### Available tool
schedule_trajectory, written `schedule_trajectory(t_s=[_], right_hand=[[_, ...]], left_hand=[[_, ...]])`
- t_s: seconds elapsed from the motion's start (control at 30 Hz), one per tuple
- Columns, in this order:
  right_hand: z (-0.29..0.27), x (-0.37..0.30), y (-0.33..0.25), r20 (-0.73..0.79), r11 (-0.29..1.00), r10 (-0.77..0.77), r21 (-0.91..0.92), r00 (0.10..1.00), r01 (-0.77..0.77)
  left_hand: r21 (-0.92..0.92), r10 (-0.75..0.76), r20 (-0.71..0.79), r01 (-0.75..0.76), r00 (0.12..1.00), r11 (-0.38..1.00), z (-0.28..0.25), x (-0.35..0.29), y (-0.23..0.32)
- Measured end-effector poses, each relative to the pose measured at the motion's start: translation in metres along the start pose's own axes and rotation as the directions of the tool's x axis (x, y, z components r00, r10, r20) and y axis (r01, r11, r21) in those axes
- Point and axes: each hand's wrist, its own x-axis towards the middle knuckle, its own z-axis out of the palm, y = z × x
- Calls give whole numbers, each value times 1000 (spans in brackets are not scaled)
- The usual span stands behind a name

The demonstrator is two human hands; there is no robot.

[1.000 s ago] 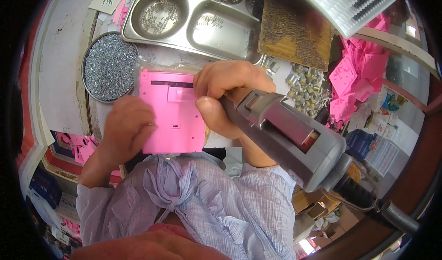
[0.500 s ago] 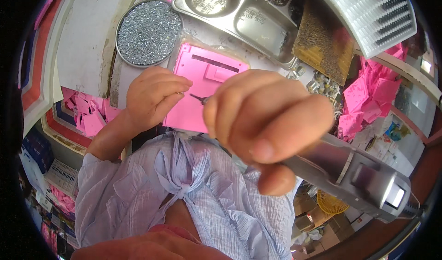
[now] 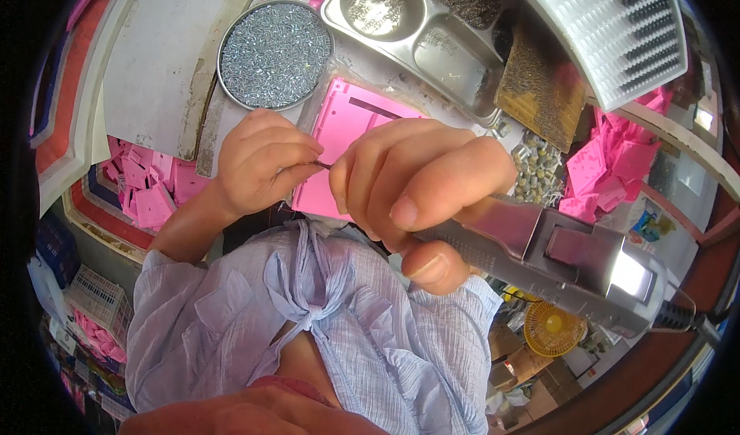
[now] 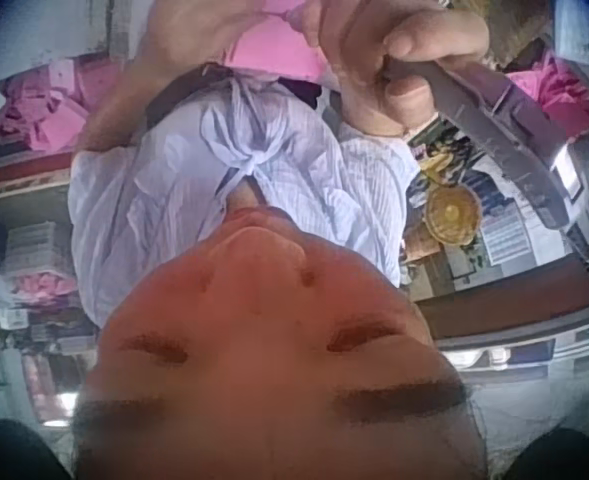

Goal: Soldering internal components and assembling the plastic housing of a toy.

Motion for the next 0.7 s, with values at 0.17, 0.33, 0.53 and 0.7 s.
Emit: schedule_trajectory(t_s=[0.17,0.33,0.53,0.7], right_hand=[[-13,8,22,-147,975,-115,-205,982,84],[-19,8,46,-254,993,-38,-119,967,8],[-27,-1,65,-220,952,-27,-304,975,-42],[-21,2,55,-245,972,-64,-233,967,5]], left_hand=[[-106,-260,-205,242,944,964,-23,3,-19],[-128,-347,-94,335,933,934,-35,-21,-29],[12,-320,-121,324,940,946,-26,-11,-22],[195,-199,-79,211,977,958,-24,-3,-17]])
